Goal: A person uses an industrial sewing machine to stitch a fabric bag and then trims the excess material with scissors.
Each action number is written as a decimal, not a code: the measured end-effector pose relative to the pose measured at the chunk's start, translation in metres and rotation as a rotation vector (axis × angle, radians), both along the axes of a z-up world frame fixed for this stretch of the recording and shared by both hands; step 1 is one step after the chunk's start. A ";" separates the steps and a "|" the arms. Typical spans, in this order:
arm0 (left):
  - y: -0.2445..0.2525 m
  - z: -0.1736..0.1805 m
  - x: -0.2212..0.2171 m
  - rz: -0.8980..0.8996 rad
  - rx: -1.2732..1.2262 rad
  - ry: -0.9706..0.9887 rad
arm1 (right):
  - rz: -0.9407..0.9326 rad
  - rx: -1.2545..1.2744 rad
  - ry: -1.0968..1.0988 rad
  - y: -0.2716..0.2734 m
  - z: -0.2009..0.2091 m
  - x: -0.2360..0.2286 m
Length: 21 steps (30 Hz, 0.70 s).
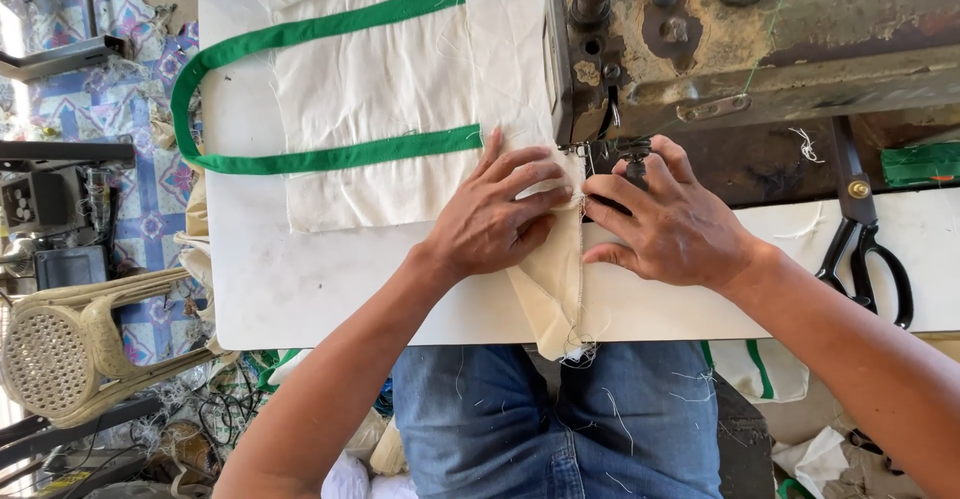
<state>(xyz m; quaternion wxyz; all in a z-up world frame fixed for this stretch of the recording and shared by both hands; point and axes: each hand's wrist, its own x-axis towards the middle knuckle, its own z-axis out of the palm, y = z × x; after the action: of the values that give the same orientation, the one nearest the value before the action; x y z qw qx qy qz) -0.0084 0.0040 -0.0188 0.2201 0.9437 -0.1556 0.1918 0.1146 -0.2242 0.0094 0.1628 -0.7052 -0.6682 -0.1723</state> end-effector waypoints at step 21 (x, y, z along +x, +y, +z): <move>0.010 -0.008 0.002 -0.024 0.088 0.033 | -0.003 -0.101 0.135 -0.002 0.004 0.002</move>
<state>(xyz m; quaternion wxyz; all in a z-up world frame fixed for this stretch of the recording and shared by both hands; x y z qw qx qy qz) -0.0063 0.0142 -0.0266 0.1835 0.9535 -0.1716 0.1663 0.1169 -0.2266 0.0131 0.1713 -0.7235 -0.6625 -0.0907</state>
